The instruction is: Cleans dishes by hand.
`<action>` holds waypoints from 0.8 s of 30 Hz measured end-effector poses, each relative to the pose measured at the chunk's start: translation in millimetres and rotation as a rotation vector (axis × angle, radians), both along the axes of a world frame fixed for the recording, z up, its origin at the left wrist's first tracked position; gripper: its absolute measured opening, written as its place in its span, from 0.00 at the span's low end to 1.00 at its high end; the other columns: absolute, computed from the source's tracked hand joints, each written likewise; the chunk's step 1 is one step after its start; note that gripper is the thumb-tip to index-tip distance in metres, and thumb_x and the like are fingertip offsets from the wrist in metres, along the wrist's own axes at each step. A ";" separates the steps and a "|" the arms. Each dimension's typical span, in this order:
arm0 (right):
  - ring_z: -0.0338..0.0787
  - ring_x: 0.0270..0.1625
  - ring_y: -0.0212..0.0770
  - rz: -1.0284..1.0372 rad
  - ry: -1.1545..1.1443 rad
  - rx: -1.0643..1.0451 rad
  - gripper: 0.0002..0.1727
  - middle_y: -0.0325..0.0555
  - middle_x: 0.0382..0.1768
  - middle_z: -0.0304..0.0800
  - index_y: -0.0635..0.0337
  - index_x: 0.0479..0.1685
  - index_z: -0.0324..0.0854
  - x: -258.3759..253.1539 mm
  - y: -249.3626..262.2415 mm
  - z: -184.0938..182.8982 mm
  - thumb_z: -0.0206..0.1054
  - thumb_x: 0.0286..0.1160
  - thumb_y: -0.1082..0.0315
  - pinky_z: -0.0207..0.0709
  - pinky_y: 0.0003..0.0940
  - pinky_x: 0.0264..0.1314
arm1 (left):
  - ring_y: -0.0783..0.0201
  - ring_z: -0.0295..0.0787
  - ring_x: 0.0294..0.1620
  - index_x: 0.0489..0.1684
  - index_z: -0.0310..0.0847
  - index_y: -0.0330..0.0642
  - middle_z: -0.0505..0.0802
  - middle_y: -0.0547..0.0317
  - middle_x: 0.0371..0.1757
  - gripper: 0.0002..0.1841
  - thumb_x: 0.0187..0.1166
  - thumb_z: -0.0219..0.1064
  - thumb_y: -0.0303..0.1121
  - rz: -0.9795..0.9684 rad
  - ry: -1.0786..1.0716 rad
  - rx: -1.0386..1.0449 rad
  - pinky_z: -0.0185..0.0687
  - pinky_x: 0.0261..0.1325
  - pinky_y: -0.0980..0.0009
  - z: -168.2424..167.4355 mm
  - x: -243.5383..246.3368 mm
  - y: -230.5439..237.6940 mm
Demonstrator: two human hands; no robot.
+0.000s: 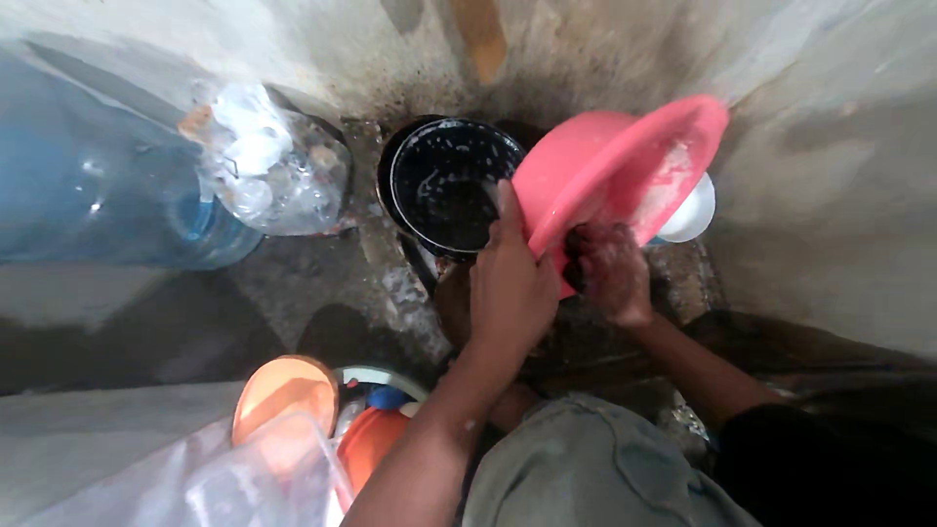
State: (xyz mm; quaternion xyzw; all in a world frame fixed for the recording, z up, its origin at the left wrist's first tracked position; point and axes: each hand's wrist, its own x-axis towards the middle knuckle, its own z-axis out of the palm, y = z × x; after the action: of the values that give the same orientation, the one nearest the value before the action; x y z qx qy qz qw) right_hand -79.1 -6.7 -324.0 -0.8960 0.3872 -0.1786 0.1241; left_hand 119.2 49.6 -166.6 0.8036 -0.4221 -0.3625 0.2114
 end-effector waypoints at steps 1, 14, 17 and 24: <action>0.78 0.81 0.55 0.088 -0.062 -0.011 0.24 0.53 0.75 0.83 0.60 0.71 0.82 0.8 6.0 1.3 0.51 0.91 0.55 0.65 0.56 0.87 | 0.46 0.92 0.56 0.99 0.36 0.59 0.86 0.45 0.70 0.45 0.84 0.63 0.35 -0.009 0.002 0.007 0.87 0.57 0.44 2.6 0.1 -3.6; 0.88 0.72 0.51 0.259 -0.231 -0.302 0.18 0.53 0.65 0.91 0.61 0.65 0.85 -7.5 2.2 -5.8 0.63 0.79 0.69 0.73 0.50 0.82 | 0.49 0.93 0.49 0.95 0.53 0.66 0.77 0.50 0.84 0.42 0.78 0.68 0.52 -0.047 -0.219 -0.284 0.87 0.42 0.45 -1.8 -0.3 -5.3; 0.94 0.62 0.53 0.115 -0.354 -0.259 0.18 0.58 0.57 0.95 0.67 0.56 0.88 11.9 25.6 -3.6 0.70 0.70 0.67 0.85 0.46 0.67 | 0.50 0.80 0.74 0.98 0.26 0.72 0.62 0.58 0.93 0.55 0.75 0.72 0.50 0.012 0.099 -0.292 0.82 0.65 0.43 -46.3 -16.8 13.1; 0.89 0.67 0.57 0.248 -0.358 -0.009 0.17 0.62 0.58 0.92 0.67 0.54 0.87 28.3 40.4 25.1 0.67 0.75 0.64 0.81 0.50 0.73 | 0.63 0.87 0.59 0.86 0.61 0.55 0.88 0.53 0.62 0.29 0.91 0.52 0.55 0.435 0.752 -0.214 0.85 0.61 0.57 -72.4 -54.7 31.4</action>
State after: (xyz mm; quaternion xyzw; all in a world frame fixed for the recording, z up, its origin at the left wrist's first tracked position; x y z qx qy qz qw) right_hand -50.7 33.6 -298.9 -0.8913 0.2449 -0.3200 0.2080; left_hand 64.4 81.0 -239.0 0.6597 -0.1723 -0.5309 0.5033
